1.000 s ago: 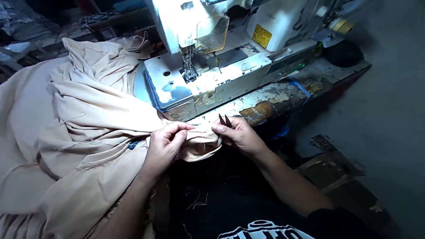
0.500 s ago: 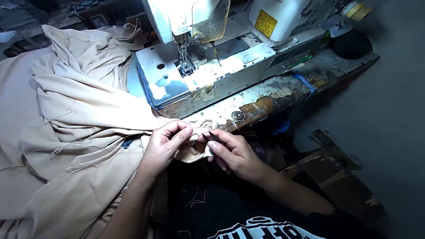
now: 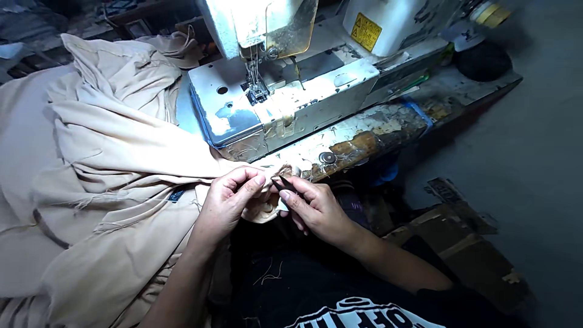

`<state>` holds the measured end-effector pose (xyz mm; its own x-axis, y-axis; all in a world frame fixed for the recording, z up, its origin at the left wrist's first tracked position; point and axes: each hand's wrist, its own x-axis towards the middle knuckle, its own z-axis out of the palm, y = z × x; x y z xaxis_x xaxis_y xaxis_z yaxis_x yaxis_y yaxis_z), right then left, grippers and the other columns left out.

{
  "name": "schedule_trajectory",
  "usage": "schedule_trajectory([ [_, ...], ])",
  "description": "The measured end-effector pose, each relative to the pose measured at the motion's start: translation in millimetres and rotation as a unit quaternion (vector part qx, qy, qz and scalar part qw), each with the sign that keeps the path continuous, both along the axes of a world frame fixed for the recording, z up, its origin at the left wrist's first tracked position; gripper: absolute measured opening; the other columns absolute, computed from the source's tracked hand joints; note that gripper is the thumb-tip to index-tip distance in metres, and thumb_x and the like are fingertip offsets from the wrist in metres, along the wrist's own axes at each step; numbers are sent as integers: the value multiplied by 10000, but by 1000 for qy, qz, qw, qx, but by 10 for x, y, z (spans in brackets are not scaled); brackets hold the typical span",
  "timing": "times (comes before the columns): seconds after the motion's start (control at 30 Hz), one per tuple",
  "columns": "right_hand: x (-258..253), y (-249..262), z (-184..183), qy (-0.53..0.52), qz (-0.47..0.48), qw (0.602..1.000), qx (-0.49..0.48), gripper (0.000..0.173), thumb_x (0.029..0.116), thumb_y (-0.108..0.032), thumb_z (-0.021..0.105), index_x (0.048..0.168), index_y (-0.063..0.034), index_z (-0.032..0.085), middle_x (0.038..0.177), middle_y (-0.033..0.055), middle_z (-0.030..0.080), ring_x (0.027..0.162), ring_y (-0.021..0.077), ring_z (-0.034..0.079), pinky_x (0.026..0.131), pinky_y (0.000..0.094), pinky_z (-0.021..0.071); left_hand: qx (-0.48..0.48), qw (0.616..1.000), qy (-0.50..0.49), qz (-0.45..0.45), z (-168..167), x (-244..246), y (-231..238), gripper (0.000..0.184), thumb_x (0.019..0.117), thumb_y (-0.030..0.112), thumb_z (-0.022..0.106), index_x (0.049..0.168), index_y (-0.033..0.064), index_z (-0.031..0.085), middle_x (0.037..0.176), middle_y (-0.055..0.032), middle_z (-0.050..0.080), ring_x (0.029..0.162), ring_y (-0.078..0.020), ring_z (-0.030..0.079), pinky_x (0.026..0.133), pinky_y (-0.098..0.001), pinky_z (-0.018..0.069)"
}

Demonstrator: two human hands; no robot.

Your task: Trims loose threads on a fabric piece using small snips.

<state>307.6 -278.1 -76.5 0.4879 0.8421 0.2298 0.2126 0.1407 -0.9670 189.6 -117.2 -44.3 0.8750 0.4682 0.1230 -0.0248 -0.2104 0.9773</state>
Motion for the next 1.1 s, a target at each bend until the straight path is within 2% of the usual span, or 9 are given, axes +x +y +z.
schedule_trajectory([
  [0.3, 11, -14, 8, -7, 20, 999, 45, 217, 1053, -127, 517, 1047, 9, 686, 754, -31, 658, 528, -54, 532, 477, 109, 453, 13, 1000, 9, -20, 21, -7, -53, 144, 979, 141, 599, 889, 118, 708, 754, 29, 661, 660, -36, 617, 608, -177, 522],
  [0.4, 24, -67, -8, -76, 96, 970, 211, 273, 1043, -120, 493, 949, 65, 670, 775, 56, 676, 643, -16, 590, 593, 134, 498, 88, 995, 41, -9, -12, -3, -69, 151, 972, 161, 611, 853, 131, 701, 770, 46, 657, 668, -31, 616, 605, -185, 521],
  [0.5, 23, -199, 189, -118, 168, 929, 308, 331, 1087, -247, 458, 939, -25, 655, 772, 56, 653, 702, 50, 611, 678, 189, 507, 127, 989, 72, 23, -147, 26, -55, 174, 991, 177, 610, 850, 135, 703, 810, 56, 657, 710, -27, 615, 640, -211, 513],
  [0.6, 115, -123, 71, -95, -2, 969, 227, 156, 1023, -173, 600, 1041, -36, 674, 883, 7, 675, 654, -34, 580, 579, 127, 513, 87, 995, 40, 6, -66, 2, -46, 156, 984, 164, 613, 867, 129, 712, 785, 48, 661, 676, -32, 608, 608, -186, 510],
  [0.73, 205, -37, 54, -130, -99, 978, 127, 361, 893, -129, 753, 1225, 0, 691, 1073, 35, 685, 703, -21, 579, 598, 133, 512, 66, 998, 21, -10, 13, -35, -52, 144, 976, 153, 618, 872, 127, 715, 743, 47, 649, 642, -29, 597, 579, -169, 495],
  [0.83, 149, -2, 64, -229, -131, 950, 168, 278, 868, -134, 786, 1093, 6, 704, 943, 42, 563, 694, -17, 498, 595, 88, 442, 56, 998, 16, -5, 51, -22, -69, 137, 971, 145, 626, 875, 128, 722, 739, 43, 661, 639, -31, 607, 582, -176, 510],
  [0.93, 125, 67, -15, -325, -154, 921, 153, 162, 884, -123, 735, 989, -2, 754, 843, 67, 616, 702, 48, 563, 609, 138, 475, 55, 998, 15, -5, 74, -22, -114, 154, 976, 132, 624, 874, 114, 737, 736, 43, 672, 641, -23, 609, 592, -170, 508],
  [1.03, 107, 40, -14, -300, -138, 931, 154, 113, 880, -62, 661, 880, 16, 743, 733, 46, 591, 651, 35, 523, 578, 128, 430, 91, 995, 28, 13, 7, 7, -114, 168, 975, 128, 620, 858, 116, 739, 746, 59, 676, 644, -9, 613, 589, -165, 508],
  [1.1, 74, -103, 50, -220, -36, 965, 139, 105, 890, -48, 638, 821, 9, 694, 735, 37, 629, 675, 8, 563, 603, 123, 454, 121, 991, 34, 36, -67, 24, -81, 173, 987, 145, 619, 864, 119, 737, 768, 63, 675, 653, -8, 611, 588, -172, 504],
])
